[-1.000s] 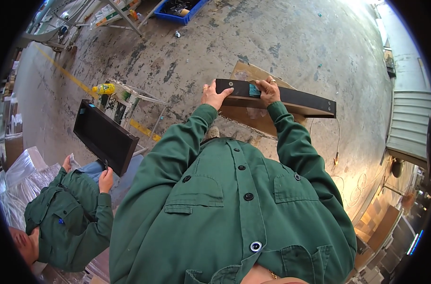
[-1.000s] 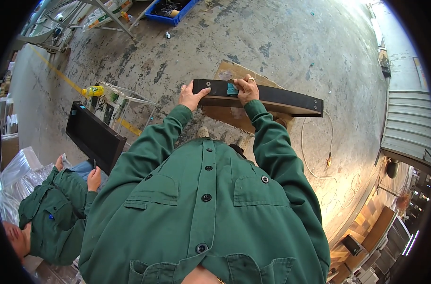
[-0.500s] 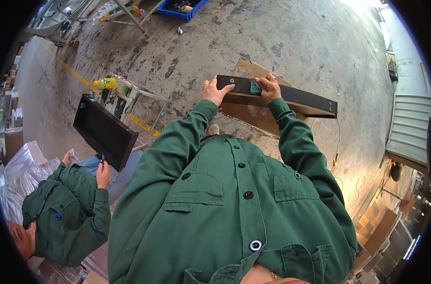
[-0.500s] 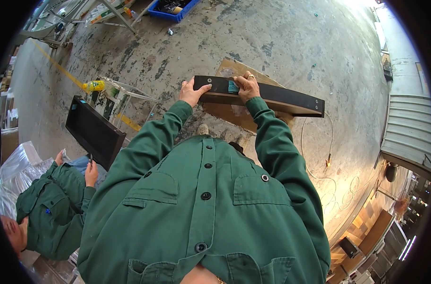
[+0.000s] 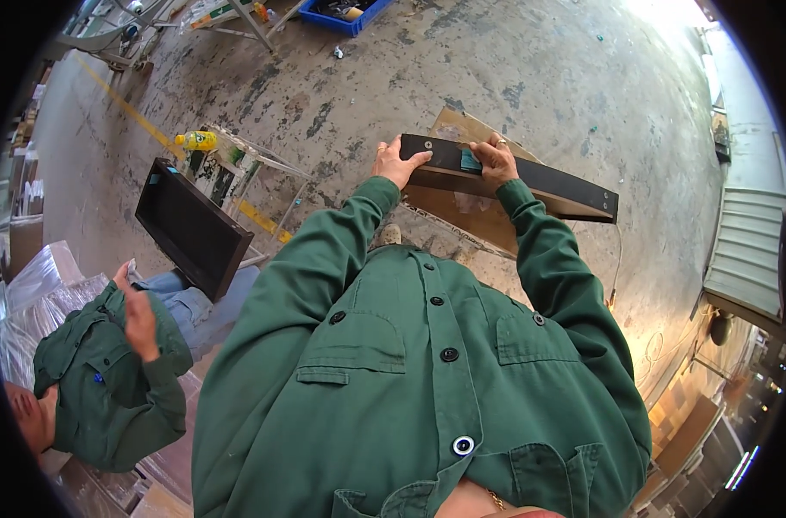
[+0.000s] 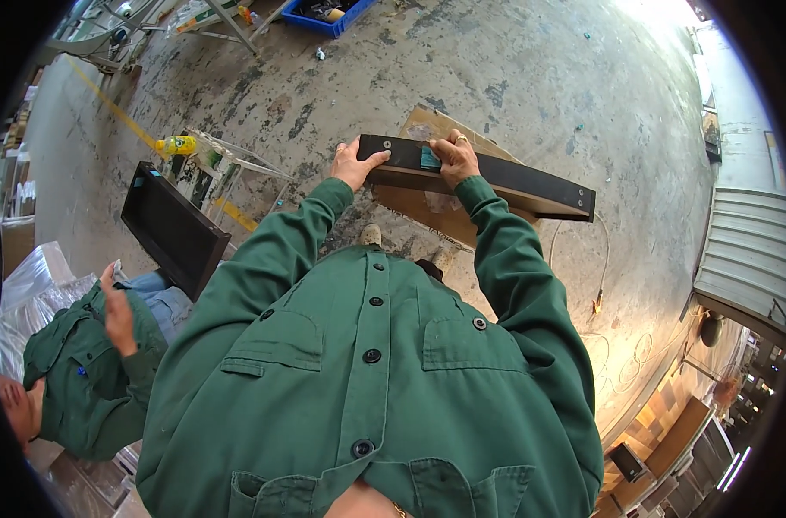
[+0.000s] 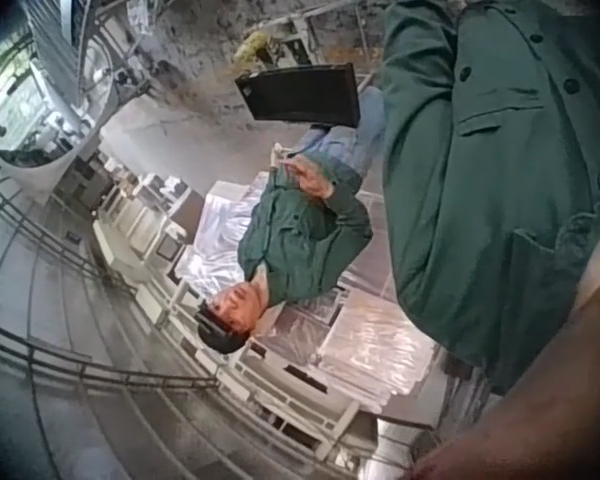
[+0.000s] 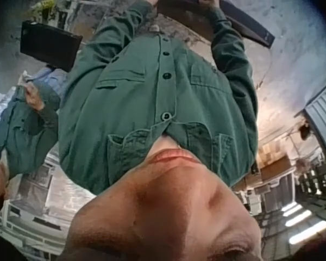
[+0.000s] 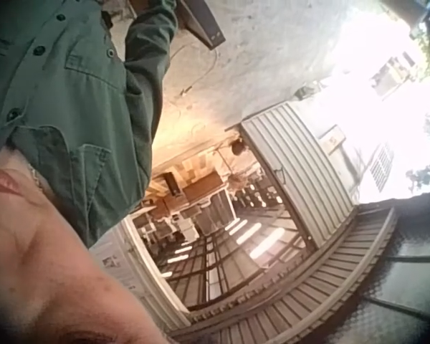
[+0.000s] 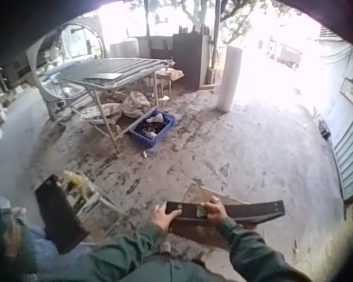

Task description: Peeling and applying stickers and adhesive tape to black furniture panels in a manufacturing environment.

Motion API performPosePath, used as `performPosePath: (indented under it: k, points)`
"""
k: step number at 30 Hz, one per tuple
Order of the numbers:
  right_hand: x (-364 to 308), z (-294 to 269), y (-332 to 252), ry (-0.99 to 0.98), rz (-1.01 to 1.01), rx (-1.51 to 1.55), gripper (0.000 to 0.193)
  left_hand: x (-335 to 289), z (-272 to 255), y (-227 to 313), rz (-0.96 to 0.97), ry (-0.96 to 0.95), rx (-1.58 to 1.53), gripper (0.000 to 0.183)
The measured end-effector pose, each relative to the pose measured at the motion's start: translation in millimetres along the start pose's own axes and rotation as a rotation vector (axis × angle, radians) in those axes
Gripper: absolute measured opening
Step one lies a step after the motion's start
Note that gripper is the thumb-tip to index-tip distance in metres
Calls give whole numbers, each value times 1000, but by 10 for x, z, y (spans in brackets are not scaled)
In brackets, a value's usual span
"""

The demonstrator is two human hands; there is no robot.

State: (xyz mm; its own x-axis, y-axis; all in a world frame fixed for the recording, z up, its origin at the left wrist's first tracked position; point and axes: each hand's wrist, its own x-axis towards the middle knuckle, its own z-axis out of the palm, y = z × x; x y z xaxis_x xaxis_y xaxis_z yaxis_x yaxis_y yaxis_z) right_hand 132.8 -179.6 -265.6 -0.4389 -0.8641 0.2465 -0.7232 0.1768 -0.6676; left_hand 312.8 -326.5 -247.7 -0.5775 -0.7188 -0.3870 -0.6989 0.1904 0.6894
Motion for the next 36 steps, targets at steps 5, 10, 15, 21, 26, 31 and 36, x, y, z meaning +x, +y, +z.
performPosePath:
  k: [5,10,15,21,26,31,36]
  points:
    - [15,-18,16,-28,-3,58,5,9,6,-6,5,6,1,92]
    - [32,-33,38,-47,-43,77,4,5,-3,10,-4,3,-4,92]
    - [47,-42,43,-63,-62,88,3,3,-8,11,-7,-6,-2,91]
    - [53,-74,31,-65,-92,77,2,-5,8,0,-2,11,-20,91]
    - [71,-148,-79,-96,-96,27,6,-35,-10,15,-8,1,3,91]
    - [-6,-183,-279,-61,-36,-140,8,-22,-13,25,-22,-38,11,89]
    - [53,-290,-345,120,340,-89,12,-21,-5,4,-9,-20,10,90]
